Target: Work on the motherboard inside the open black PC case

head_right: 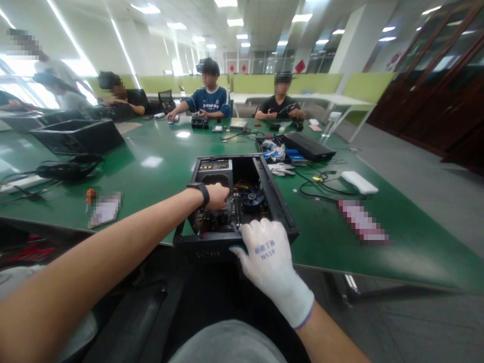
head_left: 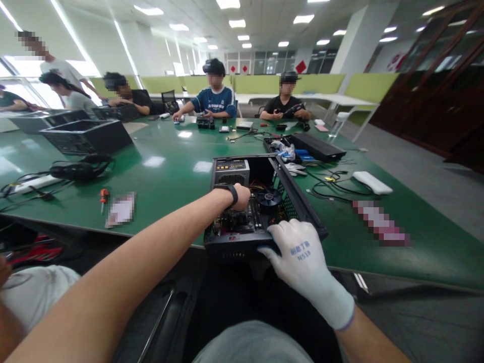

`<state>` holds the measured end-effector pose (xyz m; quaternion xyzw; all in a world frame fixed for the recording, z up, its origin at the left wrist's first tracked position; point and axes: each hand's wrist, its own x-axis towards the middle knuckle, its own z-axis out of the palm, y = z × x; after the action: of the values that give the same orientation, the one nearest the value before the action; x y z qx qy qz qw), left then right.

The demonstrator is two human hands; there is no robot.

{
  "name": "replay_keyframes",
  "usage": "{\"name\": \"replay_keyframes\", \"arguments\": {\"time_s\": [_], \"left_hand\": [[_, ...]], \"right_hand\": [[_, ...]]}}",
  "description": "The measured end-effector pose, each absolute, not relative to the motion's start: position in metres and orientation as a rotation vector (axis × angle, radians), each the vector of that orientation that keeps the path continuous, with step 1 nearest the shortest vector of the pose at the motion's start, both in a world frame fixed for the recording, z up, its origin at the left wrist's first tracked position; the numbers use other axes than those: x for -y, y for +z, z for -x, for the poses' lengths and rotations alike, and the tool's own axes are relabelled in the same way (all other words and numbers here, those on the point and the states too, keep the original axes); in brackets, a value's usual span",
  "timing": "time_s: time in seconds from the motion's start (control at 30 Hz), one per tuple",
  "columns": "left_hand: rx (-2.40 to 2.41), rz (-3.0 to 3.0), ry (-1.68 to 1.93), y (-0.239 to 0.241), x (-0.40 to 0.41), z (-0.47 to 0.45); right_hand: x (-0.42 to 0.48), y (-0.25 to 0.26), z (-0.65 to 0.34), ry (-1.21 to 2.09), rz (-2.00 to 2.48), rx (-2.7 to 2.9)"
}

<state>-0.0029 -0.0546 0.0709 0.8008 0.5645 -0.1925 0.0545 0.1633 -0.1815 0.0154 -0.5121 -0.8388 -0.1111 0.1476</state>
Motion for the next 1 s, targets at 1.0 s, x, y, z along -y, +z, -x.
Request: {"name": "replay_keyframes", "arguments": {"time_s": [1.0], "left_hand": [[-1.722,-2.328,-0.7,0.006,0.018,0.001]], "right_hand": [[0.219,0.012,-0.173,-0.246,1.403,2.395]]}}
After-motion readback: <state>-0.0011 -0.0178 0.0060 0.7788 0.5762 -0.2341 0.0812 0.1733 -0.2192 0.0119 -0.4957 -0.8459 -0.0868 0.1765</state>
